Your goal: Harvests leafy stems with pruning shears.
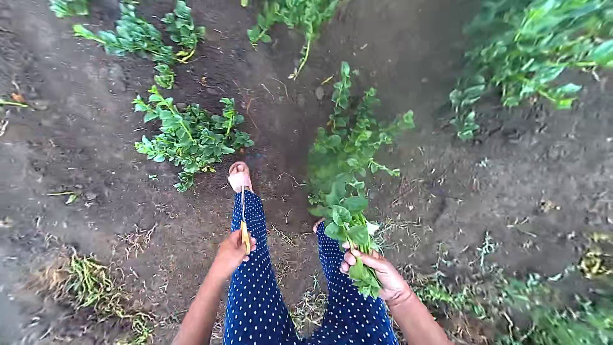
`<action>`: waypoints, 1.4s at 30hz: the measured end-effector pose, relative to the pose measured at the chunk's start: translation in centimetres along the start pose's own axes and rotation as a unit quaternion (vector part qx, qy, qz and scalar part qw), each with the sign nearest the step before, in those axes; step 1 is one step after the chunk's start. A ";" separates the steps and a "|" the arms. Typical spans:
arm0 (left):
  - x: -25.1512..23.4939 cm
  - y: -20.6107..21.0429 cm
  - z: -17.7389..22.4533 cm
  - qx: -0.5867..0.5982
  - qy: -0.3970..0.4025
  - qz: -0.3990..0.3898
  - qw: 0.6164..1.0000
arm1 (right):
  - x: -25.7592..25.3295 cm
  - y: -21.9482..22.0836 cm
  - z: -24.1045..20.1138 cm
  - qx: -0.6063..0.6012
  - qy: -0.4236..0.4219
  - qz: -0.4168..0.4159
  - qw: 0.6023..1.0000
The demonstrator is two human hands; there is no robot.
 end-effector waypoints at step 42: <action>-31.0 -33.0 18.6 -0.168 0.227 0.210 0.936 | -34.2 27.6 0.6 0.173 0.246 0.253 0.919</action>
Point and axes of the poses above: each hand's wrist, its own x-axis away from the middle knuckle, its own y-axis out of the palm, z = x × y, the point moved 3 cm from there along -x, towards the middle knuckle, and after that the axes turned 13 degrees about y, right-handed, at the moved point
